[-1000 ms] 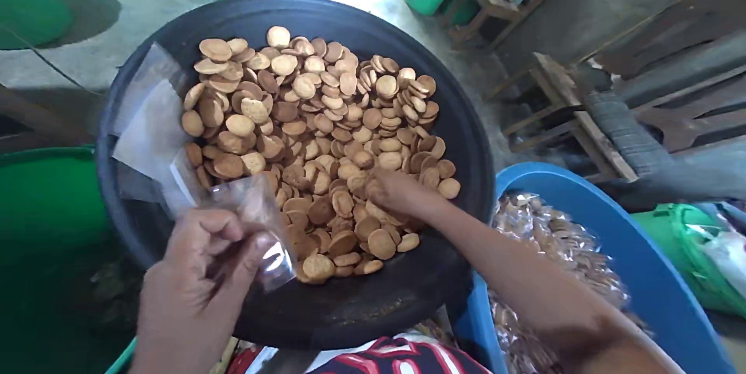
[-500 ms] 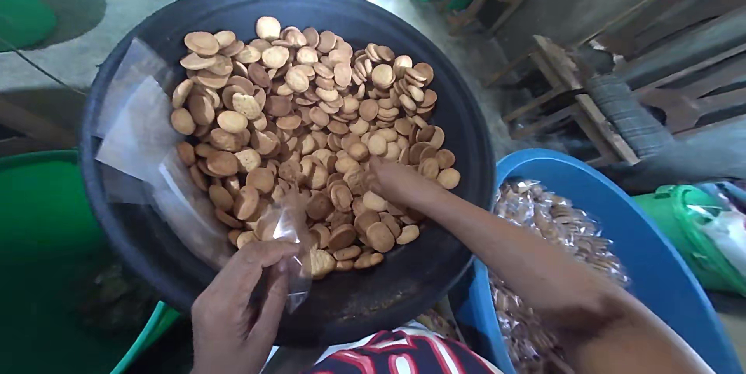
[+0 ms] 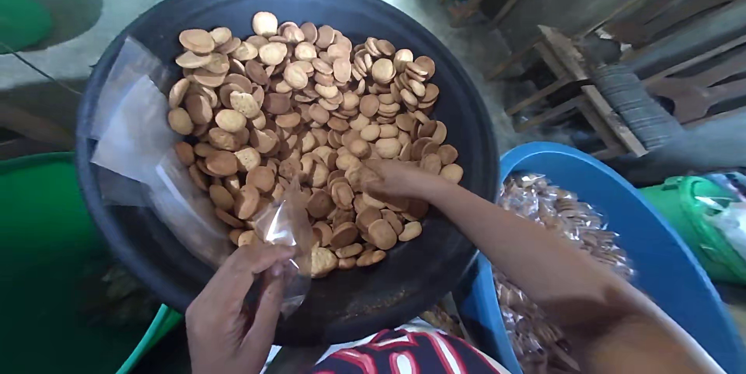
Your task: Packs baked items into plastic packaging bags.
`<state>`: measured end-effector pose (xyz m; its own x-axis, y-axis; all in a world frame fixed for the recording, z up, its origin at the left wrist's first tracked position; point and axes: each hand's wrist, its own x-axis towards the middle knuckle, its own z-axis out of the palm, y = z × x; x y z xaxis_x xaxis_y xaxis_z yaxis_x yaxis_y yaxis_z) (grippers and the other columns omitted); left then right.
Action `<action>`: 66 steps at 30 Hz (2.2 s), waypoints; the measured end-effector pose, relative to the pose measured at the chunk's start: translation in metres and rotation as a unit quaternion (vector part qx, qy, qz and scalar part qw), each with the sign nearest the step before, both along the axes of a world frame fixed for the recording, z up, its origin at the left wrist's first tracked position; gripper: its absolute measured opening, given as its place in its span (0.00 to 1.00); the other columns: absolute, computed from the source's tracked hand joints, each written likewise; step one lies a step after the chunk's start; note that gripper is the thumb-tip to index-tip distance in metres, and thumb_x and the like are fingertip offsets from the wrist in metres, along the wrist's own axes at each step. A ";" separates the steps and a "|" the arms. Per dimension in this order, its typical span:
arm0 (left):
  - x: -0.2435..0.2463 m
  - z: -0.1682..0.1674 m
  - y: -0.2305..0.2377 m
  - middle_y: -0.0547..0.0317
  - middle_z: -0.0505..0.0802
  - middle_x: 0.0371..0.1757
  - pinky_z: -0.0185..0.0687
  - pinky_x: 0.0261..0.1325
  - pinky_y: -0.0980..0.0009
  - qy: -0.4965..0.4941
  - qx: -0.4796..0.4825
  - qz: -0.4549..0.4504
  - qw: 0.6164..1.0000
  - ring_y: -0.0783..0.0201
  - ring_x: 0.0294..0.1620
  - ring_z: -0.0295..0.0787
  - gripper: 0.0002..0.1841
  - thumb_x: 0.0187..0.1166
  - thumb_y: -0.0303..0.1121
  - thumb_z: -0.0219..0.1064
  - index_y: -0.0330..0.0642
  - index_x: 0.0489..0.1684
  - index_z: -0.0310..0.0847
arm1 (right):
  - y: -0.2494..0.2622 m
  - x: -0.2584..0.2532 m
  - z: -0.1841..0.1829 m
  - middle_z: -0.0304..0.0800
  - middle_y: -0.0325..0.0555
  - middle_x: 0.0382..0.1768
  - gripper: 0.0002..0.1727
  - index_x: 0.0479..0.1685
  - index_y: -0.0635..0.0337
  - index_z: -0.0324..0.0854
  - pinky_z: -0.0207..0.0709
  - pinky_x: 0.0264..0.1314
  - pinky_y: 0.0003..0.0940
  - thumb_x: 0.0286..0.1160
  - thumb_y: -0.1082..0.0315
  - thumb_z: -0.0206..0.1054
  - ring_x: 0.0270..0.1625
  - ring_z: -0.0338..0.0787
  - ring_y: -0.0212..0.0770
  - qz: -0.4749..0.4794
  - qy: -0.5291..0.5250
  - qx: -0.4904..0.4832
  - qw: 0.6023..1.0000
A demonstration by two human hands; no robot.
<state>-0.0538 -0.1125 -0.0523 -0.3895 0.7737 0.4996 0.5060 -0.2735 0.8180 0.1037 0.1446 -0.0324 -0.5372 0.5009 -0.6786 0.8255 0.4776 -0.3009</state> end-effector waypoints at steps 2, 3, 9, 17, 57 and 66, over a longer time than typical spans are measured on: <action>0.000 0.000 0.000 0.70 0.90 0.44 0.78 0.47 0.91 0.002 0.003 0.002 1.000 0.87 0.42 0.83 0.10 0.90 0.38 0.56 0.46 0.51 0.83 | -0.008 -0.010 -0.009 0.81 0.69 0.69 0.28 0.79 0.63 0.72 0.70 0.74 0.66 0.88 0.54 0.62 0.72 0.81 0.65 -0.013 0.035 -0.030 0.999; 0.000 0.000 0.000 0.70 0.90 0.44 0.78 0.47 0.91 0.002 0.004 0.003 1.000 0.88 0.43 0.83 0.11 0.89 0.38 0.56 0.46 0.51 0.83 | -0.011 -0.013 -0.016 0.79 0.68 0.71 0.27 0.77 0.62 0.75 0.70 0.74 0.66 0.86 0.55 0.64 0.73 0.80 0.65 -0.025 0.044 -0.022 0.998; -0.001 0.000 0.000 0.72 0.90 0.45 0.78 0.48 0.92 -0.006 0.011 -0.003 1.000 0.89 0.44 0.83 0.11 0.90 0.37 0.56 0.45 0.51 0.83 | 0.016 -0.008 -0.012 0.86 0.67 0.62 0.24 0.74 0.65 0.75 0.77 0.68 0.65 0.85 0.62 0.64 0.65 0.87 0.65 -0.044 0.078 0.079 0.993; 0.005 -0.002 0.003 0.69 0.84 0.59 0.81 0.49 0.89 -0.019 0.010 0.048 0.999 0.85 0.50 0.83 0.10 0.80 0.31 0.65 0.52 0.56 0.81 | -0.015 0.077 0.037 0.75 0.65 0.74 0.22 0.66 0.69 0.80 0.75 0.75 0.53 0.71 0.76 0.71 0.74 0.80 0.59 0.105 0.140 0.015 0.984; 0.045 0.034 0.074 0.44 0.87 0.73 0.87 0.36 0.65 0.361 -0.008 -0.042 0.932 0.53 0.47 0.94 0.30 0.67 0.19 0.64 0.40 0.75 0.80 | -0.107 0.049 0.029 0.84 0.44 0.69 0.30 0.84 0.71 0.62 0.82 0.71 0.25 0.83 0.73 0.60 0.66 0.87 0.26 -0.202 0.576 -0.190 0.769; 0.038 0.053 0.057 0.64 0.89 0.65 0.78 0.69 0.71 0.270 0.165 -0.183 0.931 0.66 0.64 0.85 0.09 0.85 0.32 0.65 0.52 0.56 0.87 | -0.090 0.030 0.034 0.87 0.45 0.63 0.35 0.80 0.70 0.67 0.89 0.57 0.29 0.72 0.66 0.69 0.55 0.91 0.32 -0.239 0.660 -0.128 0.701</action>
